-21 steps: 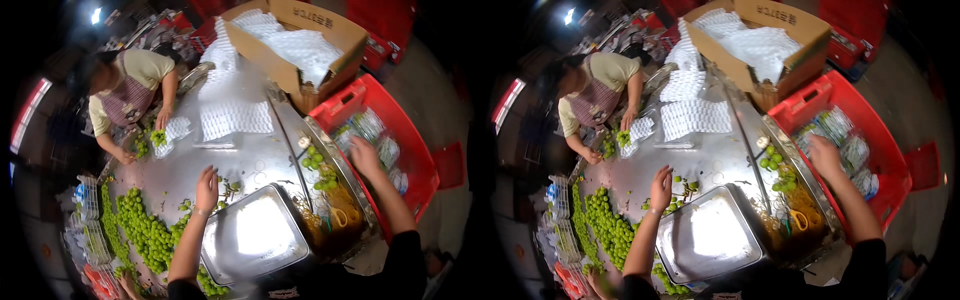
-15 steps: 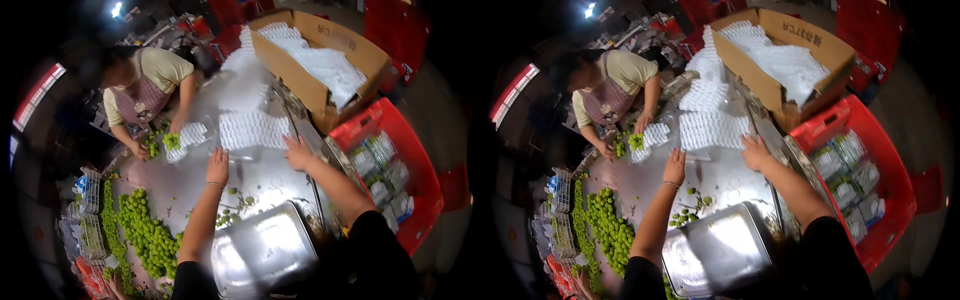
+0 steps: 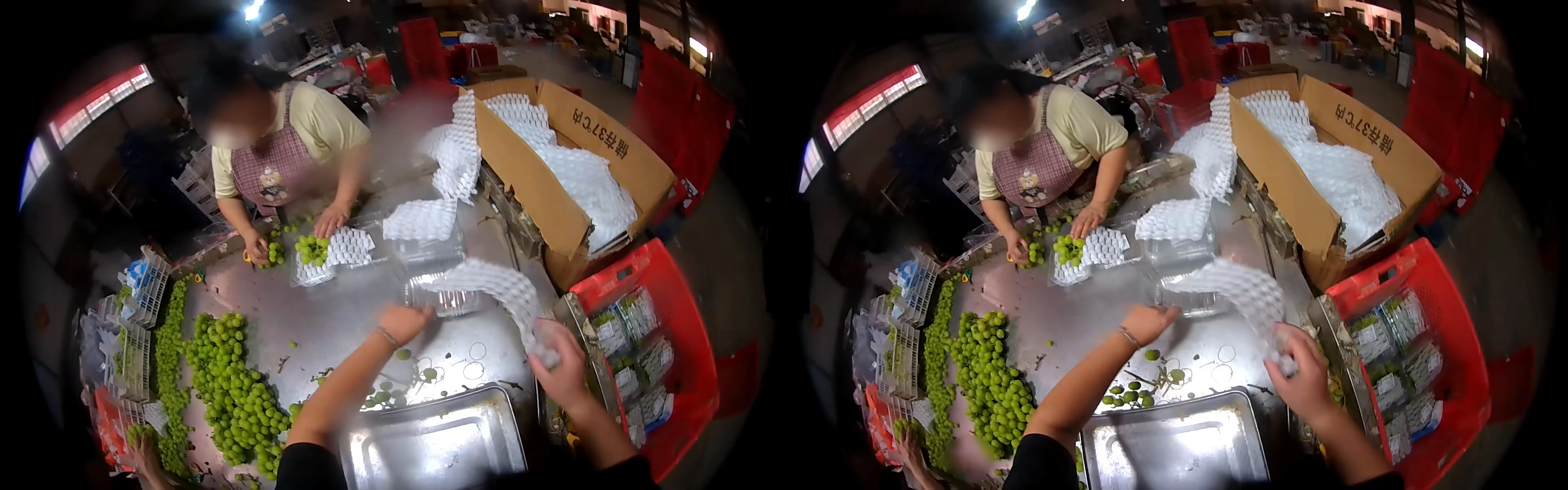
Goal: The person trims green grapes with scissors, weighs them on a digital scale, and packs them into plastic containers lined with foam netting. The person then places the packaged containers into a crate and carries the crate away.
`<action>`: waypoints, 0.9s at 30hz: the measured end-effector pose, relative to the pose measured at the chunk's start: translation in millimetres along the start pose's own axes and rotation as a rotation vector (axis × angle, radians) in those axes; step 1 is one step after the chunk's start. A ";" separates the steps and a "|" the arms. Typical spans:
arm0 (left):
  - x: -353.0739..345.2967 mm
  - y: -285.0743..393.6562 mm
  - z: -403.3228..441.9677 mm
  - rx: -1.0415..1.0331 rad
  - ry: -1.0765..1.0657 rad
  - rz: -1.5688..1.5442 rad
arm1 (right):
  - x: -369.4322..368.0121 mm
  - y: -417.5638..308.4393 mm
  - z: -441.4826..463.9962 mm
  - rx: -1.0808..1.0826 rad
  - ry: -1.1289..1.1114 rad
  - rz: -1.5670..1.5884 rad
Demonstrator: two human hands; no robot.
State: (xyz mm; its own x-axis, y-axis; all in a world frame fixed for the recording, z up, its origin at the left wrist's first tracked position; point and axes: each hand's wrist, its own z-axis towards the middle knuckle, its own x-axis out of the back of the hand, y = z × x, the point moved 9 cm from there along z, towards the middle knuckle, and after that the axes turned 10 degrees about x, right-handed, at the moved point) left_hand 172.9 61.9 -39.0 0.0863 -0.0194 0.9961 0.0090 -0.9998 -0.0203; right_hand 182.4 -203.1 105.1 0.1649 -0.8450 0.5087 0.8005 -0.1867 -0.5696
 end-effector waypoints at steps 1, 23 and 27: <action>3.2 6.7 2.4 0.023 0.035 0.076 | 7.6 -3.6 -11.8 0.017 0.010 0.005; 137.6 50.4 -147.8 0.071 0.593 -0.234 | 125.4 8.4 -157.9 -0.608 0.686 0.136; 90.2 155.0 -284.7 -0.086 0.285 -0.404 | 65.4 -116.1 -69.3 -0.161 0.215 -0.122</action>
State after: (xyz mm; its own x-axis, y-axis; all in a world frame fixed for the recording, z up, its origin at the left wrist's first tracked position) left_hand -101.5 -97.8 72.2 -0.1833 0.3789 0.9071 -0.0976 -0.9252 0.3668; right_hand 60.3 -271.4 159.8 -0.0663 -0.8949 0.4414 0.7022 -0.3561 -0.6165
